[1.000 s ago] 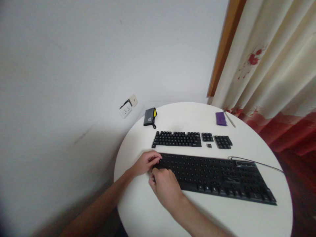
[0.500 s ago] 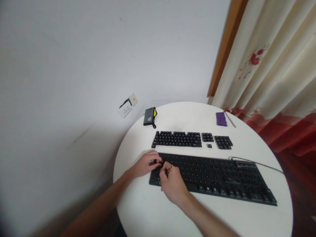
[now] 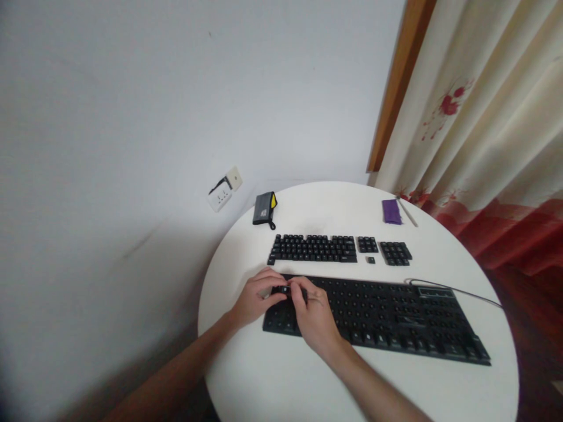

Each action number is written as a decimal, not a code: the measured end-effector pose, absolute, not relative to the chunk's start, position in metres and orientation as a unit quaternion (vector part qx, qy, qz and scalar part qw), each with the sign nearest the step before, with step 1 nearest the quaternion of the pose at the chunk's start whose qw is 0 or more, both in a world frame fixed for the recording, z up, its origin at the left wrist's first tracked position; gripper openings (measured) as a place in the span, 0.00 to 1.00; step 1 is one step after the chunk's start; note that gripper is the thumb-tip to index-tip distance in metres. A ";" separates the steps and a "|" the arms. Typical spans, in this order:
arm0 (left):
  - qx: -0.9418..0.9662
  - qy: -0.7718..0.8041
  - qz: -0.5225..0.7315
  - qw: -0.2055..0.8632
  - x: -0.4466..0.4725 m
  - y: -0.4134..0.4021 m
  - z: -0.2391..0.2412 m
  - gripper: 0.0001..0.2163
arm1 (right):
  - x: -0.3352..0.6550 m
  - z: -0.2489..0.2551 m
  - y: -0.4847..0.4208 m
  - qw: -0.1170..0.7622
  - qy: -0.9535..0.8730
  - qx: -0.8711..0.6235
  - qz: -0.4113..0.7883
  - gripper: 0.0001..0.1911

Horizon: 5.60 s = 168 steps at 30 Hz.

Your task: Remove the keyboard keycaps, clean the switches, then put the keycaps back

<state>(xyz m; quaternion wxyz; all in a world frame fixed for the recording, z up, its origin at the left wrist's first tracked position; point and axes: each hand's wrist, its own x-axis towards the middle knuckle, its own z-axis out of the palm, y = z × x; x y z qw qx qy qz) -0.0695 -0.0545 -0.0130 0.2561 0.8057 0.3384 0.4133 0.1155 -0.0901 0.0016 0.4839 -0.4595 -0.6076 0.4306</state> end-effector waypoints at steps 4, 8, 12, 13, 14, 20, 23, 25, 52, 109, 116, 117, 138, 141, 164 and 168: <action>0.796 0.359 0.427 0.234 -0.067 -0.056 -0.013 0.07 | 0.111 -0.007 -0.089 0.510 -0.562 -0.462 0.459 0.16; 0.799 0.369 0.420 0.221 -0.065 -0.059 -0.014 0.06 | 0.110 -0.010 -0.089 0.549 -0.569 -0.442 0.424 0.13; 0.815 0.354 0.428 0.166 -0.064 -0.059 -0.016 0.07 | 0.111 -0.012 -0.089 0.555 -0.584 -0.438 0.399 0.12; 0.819 0.350 0.428 0.153 -0.064 -0.059 -0.016 0.07 | 0.111 -0.013 -0.089 0.553 -0.583 -0.442 0.397 0.13; 0.824 0.345 0.427 0.143 -0.064 -0.059 -0.016 0.07 | 0.111 -0.013 -0.090 0.552 -0.581 -0.449 0.395 0.13; 0.834 0.334 0.420 0.129 -0.062 -0.059 -0.013 0.08 | 0.110 -0.012 -0.090 0.534 -0.565 -0.487 0.399 0.15; 0.814 0.359 0.435 0.137 -0.063 -0.060 -0.011 0.08 | 0.114 -0.012 -0.086 0.524 -0.587 -0.478 0.389 0.15; 0.799 0.388 0.437 0.144 -0.065 -0.059 -0.010 0.07 | 0.117 -0.013 -0.083 0.520 -0.609 -0.475 0.365 0.14; 0.795 0.532 0.292 0.007 -0.096 0.000 -0.028 0.07 | 0.119 -0.011 -0.090 0.385 -0.719 -0.547 0.189 0.16; 0.939 0.248 0.193 0.144 -0.063 -0.052 -0.004 0.06 | 0.133 0.000 -0.124 0.358 -0.634 -0.569 0.382 0.19; 0.940 0.249 0.187 0.141 -0.065 -0.047 -0.011 0.04 | 0.113 0.007 -0.134 0.298 -0.688 -0.594 0.293 0.17; 0.939 0.248 0.189 0.142 -0.065 -0.047 -0.012 0.04 | 0.108 0.010 -0.137 0.275 -0.701 -0.600 0.269 0.15; 0.921 0.252 0.233 0.185 -0.066 -0.050 -0.007 0.09 | 0.131 -0.006 -0.133 0.441 -0.485 -0.543 0.524 0.23; 0.878 0.254 0.307 0.263 -0.060 -0.050 0.001 0.11 | 0.140 0.008 -0.119 0.473 -0.509 -0.525 0.492 0.23; 0.850 0.298 0.419 0.115 -0.019 -0.048 -0.006 0.05 | 0.147 0.002 -0.086 0.489 -0.602 -0.549 0.311 0.21; 0.823 0.361 0.427 0.105 -0.026 -0.041 -0.005 0.04 | 0.150 0.002 -0.088 0.490 -0.578 -0.566 0.326 0.22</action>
